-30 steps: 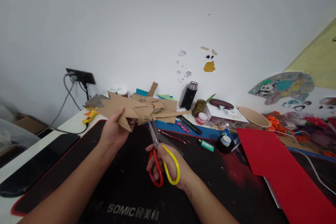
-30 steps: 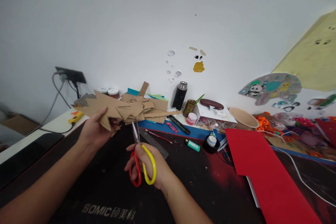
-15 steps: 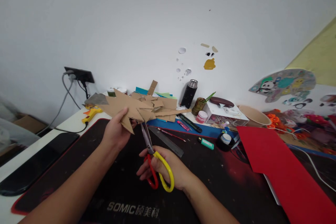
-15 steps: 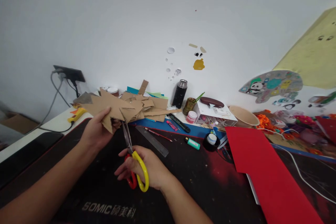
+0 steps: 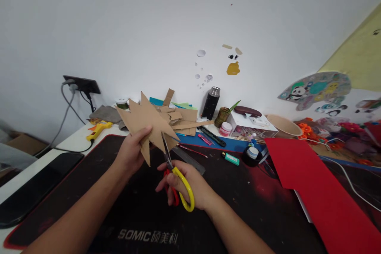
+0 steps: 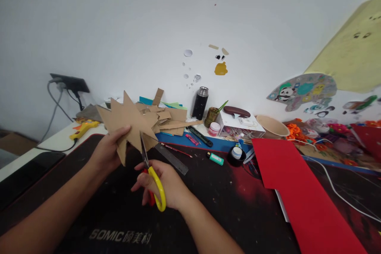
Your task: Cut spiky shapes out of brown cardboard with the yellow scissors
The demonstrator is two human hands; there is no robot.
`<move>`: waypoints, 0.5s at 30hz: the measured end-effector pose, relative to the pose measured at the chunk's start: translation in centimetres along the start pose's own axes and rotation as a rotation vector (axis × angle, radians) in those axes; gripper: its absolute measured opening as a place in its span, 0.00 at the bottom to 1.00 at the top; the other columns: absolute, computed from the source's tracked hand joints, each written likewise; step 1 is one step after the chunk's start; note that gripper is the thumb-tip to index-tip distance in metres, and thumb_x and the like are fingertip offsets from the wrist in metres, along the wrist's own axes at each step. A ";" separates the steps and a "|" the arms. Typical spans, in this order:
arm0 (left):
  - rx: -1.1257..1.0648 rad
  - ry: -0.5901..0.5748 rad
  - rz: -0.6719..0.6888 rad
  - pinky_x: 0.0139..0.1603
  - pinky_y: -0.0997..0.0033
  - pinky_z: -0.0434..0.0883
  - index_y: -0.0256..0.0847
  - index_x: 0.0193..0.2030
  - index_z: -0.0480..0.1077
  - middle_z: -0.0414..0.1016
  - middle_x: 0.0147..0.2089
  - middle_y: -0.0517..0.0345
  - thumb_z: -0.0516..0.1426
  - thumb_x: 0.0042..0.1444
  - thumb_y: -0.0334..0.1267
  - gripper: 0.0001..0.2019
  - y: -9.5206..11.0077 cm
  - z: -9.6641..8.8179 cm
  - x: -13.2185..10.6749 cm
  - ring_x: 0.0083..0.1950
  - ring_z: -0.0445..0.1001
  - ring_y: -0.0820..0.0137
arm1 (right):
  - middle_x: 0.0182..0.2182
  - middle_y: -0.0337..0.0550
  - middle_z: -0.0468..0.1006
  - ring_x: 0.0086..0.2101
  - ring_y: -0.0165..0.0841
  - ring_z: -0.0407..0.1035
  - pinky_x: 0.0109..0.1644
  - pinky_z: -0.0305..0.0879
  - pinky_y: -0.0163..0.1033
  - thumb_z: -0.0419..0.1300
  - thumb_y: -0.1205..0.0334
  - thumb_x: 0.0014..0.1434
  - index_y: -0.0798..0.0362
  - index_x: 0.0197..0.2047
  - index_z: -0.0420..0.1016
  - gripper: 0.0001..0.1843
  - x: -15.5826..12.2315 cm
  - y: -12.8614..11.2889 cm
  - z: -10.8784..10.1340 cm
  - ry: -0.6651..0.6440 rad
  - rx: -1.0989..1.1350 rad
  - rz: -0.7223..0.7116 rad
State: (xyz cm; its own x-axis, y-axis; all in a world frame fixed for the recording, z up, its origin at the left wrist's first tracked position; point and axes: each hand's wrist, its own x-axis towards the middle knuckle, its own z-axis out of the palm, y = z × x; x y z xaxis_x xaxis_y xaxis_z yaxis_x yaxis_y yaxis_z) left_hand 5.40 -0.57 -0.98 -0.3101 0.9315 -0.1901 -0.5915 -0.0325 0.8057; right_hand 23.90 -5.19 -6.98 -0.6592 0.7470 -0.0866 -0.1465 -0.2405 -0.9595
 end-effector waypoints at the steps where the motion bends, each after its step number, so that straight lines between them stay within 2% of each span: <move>1: 0.019 -0.008 -0.008 0.24 0.74 0.78 0.31 0.41 0.81 0.85 0.32 0.51 0.68 0.52 0.30 0.09 -0.1 0.0 -0.1 0.25 0.79 0.68 | 0.36 0.43 0.85 0.20 0.26 0.70 0.21 0.64 0.31 0.71 0.25 0.57 0.53 0.58 0.72 0.43 0.0 0.0 0.0 0.020 -0.013 -0.014; 5: 0.057 -0.041 0.003 0.28 0.70 0.82 0.32 0.42 0.81 0.86 0.34 0.49 0.71 0.49 0.31 0.13 -0.4 0.0 -0.4 0.28 0.83 0.63 | 0.33 0.39 0.83 0.18 0.25 0.66 0.19 0.60 0.30 0.71 0.28 0.58 0.54 0.56 0.73 0.40 0.1 -0.2 0.2 0.105 -0.056 -0.035; 10: 0.059 -0.052 0.054 0.32 0.71 0.83 0.32 0.42 0.82 0.87 0.34 0.49 0.74 0.45 0.32 0.17 -0.7 0.2 -0.8 0.31 0.84 0.62 | 0.31 0.38 0.82 0.17 0.25 0.65 0.17 0.57 0.30 0.71 0.30 0.59 0.54 0.54 0.74 0.37 0.1 -0.5 0.5 0.180 -0.091 -0.019; 15: 0.062 -0.064 0.046 0.22 0.75 0.76 0.34 0.37 0.81 0.83 0.29 0.55 0.76 0.43 0.35 0.16 -1.2 0.5 -1.2 0.25 0.78 0.68 | 0.29 0.38 0.81 0.16 0.25 0.65 0.16 0.56 0.29 0.68 0.26 0.58 0.54 0.52 0.74 0.38 0.3 -0.2 0.5 0.215 -0.096 -0.040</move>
State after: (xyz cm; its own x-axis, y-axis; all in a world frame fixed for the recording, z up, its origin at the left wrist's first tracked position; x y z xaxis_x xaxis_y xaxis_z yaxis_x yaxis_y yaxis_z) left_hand 6.79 -1.49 -1.43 -0.2861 0.9510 -0.1173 -0.5300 -0.0551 0.8462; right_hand 23.35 -5.27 -6.66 -0.4808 0.8718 -0.0934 -0.0913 -0.1558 -0.9836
